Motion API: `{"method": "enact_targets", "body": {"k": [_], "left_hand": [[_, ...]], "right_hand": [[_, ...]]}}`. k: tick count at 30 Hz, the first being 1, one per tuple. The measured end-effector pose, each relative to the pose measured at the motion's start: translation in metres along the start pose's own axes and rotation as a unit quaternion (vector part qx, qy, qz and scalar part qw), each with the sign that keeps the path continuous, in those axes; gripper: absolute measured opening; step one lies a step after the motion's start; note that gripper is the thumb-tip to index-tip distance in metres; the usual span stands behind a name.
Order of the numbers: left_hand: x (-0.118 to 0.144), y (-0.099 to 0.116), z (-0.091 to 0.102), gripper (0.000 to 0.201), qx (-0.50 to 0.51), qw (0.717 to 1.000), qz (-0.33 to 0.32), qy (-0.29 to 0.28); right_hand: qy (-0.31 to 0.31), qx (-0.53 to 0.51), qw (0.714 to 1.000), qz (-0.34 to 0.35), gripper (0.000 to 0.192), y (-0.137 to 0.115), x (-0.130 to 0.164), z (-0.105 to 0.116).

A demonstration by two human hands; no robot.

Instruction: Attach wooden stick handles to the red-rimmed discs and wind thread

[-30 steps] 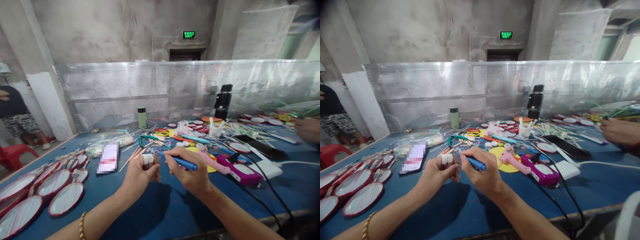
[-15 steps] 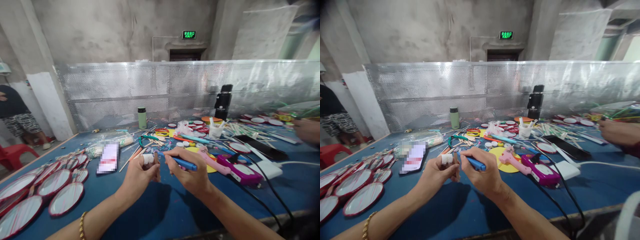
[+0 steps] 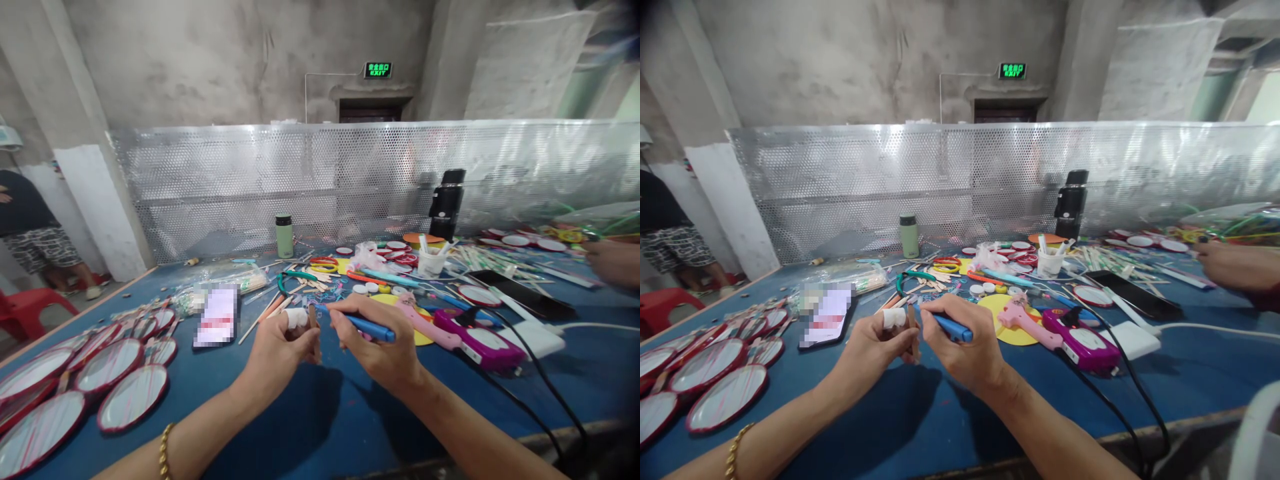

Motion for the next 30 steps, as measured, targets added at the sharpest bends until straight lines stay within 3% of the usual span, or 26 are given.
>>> {"method": "enact_targets", "body": {"k": [30], "left_hand": [[0.0012,0.0000,-0.0011,0.018,0.007,1.000,0.006,-0.007]], "right_hand": [[-0.003,0.004,1.000,0.000,0.012,-0.0005,-0.0012,-0.0011]]}}
Point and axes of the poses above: each hand's wrist, its own x-axis away from the middle knuckle, its own z-axis out of the back of the hand, y = z × x, the point moved 5 cm from there along -x, towards the middle knuckle, and after that the axes turned 3 degrees about y, right-handed, at the moved point
